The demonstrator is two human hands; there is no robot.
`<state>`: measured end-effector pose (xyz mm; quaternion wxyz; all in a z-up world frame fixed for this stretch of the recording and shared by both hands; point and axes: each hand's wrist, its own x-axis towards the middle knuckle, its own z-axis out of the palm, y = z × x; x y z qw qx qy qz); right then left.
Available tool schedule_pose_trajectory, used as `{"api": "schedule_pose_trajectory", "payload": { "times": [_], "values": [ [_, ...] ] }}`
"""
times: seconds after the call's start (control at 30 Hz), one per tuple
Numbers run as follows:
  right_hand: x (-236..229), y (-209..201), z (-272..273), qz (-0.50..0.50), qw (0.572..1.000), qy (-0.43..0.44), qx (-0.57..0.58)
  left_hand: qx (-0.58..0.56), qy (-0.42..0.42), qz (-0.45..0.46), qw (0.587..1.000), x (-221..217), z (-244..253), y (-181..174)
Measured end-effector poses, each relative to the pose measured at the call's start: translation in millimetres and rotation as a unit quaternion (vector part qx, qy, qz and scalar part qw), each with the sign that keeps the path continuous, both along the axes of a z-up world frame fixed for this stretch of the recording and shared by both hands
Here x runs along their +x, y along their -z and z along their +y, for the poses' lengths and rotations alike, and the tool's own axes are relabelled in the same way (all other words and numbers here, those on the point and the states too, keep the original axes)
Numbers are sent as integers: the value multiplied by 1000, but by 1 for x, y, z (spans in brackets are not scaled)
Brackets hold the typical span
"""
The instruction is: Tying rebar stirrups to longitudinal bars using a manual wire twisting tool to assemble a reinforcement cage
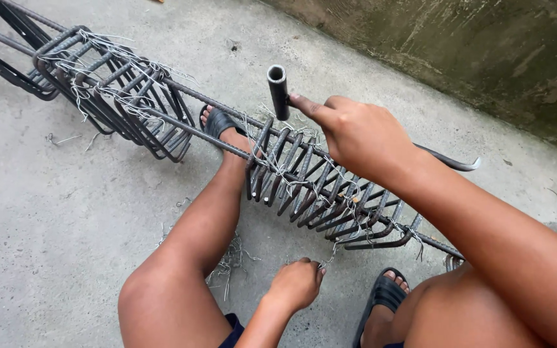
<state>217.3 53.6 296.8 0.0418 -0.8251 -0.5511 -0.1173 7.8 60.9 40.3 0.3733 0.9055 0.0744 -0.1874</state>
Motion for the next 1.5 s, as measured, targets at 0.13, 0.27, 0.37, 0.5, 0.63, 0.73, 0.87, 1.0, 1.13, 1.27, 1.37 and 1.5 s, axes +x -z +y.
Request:
{"api": "schedule_pose_trajectory", "payload": {
  "times": [0.13,0.27,0.37,0.5,0.63,0.73,0.87,1.0,1.13,1.27,1.37,1.5],
  "values": [
    [8,-4,-2,112,984,80,-113,-9,-18,-8,1000,6,2,8],
    [11,-25,-30,159,983,86,7,-54,-29,35,997,8,2,-26],
    [13,-45,-66,204,974,84,56,-107,-52,-9,993,8,-3,-32],
    [7,-65,-114,268,957,109,20,-131,-72,0,989,11,-13,-50],
    [0,-69,-157,332,927,172,8,-212,-88,5,973,0,-20,-54],
    [-7,-71,-182,334,914,232,-2,-368,-105,24,924,-11,-28,-62],
    [-4,-65,-225,375,904,207,0,-560,-85,16,824,-18,-37,-69],
    [-10,-65,-252,422,868,261,8,-574,-81,-12,815,-14,-57,-74],
    [-24,-79,-253,402,860,310,-48,-566,-126,-16,815,-3,-75,-86],
    [-26,-84,-257,366,871,316,-85,-611,-112,-57,781,11,-87,-115],
    [-25,-80,-257,368,863,339,-69,-599,-99,-119,786,20,-95,-126],
    [-18,-65,-259,383,860,336,-28,-586,-128,-138,788,23,-102,-132]
  ]
}}
